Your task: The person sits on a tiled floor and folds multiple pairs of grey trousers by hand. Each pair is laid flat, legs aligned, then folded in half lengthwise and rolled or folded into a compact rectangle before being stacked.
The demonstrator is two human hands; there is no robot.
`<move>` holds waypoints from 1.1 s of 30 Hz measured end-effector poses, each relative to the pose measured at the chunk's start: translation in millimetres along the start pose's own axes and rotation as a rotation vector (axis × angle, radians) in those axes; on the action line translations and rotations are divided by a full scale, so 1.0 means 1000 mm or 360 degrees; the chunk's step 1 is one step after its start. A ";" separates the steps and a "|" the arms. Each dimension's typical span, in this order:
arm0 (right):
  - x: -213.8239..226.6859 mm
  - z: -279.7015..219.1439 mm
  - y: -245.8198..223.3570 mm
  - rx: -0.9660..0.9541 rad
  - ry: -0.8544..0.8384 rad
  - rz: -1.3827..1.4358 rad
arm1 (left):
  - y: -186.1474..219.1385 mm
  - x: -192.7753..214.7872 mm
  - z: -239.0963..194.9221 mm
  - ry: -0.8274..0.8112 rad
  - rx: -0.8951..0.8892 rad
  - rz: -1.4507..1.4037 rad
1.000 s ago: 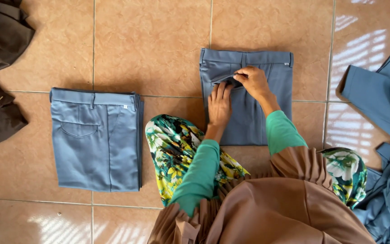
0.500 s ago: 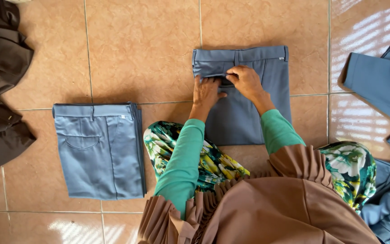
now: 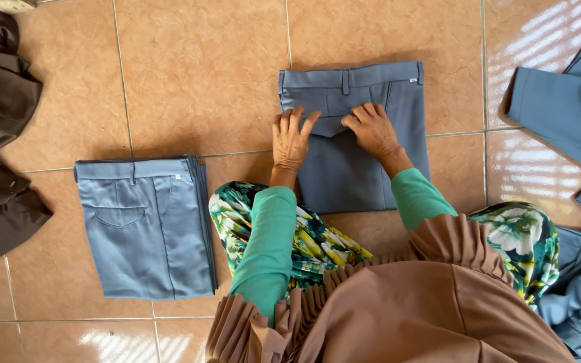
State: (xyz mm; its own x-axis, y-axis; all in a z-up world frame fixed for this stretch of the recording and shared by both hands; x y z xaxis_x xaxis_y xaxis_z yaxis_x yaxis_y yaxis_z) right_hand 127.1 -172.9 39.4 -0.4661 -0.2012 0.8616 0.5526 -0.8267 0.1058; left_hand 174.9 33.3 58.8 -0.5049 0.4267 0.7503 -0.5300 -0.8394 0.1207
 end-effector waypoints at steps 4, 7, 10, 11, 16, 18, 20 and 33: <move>0.005 -0.003 -0.003 0.0019 -0.0005 0.0024 | -0.027 -0.032 -0.028 -0.0112 -0.0140 -0.0092; 0.007 -0.009 -0.003 -0.0004 -0.0062 0.0041 | -0.024 -0.025 -0.024 -0.0193 -0.0076 -0.0181; 0.008 -0.006 -0.004 -0.0276 -0.0004 0.0162 | 0.007 -0.008 -0.003 -0.0110 0.0108 -0.0152; 0.018 0.005 -0.009 -0.0321 0.0023 0.0058 | 0.026 -0.005 0.005 -0.0203 0.0119 -0.0137; -0.003 -0.012 -0.020 -0.0537 -0.0376 -0.0034 | 0.059 -0.044 -0.025 -0.0711 0.0259 0.0169; -0.009 -0.014 -0.018 -0.0591 -0.0441 0.0096 | 0.059 -0.046 -0.028 -0.0607 0.0292 0.0162; -0.010 -0.018 -0.017 -0.0613 -0.0384 0.0135 | 0.058 -0.046 -0.029 -0.0557 0.0280 0.0163; 0.019 -0.113 0.036 -0.1026 -0.0385 0.0226 | 0.060 -0.046 -0.027 -0.0519 0.0288 0.0211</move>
State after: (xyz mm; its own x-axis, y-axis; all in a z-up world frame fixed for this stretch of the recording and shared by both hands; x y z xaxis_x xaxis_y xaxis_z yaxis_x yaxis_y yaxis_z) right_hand 59.9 -266.4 3.7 -0.2117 -0.2694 0.9395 0.0419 -0.9629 -0.2666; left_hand 148.0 -27.2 13.7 -0.3027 0.2058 0.9306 -0.3313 -0.9382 0.0997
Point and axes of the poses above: each hand's wrist, its own z-axis towards the middle knuckle, its own x-axis out of the back of the hand, y = z × x, the point moved 4 cm from there along z, towards the middle knuckle, and after that the axes turned 13 degrees about x, right-handed, at the moved point
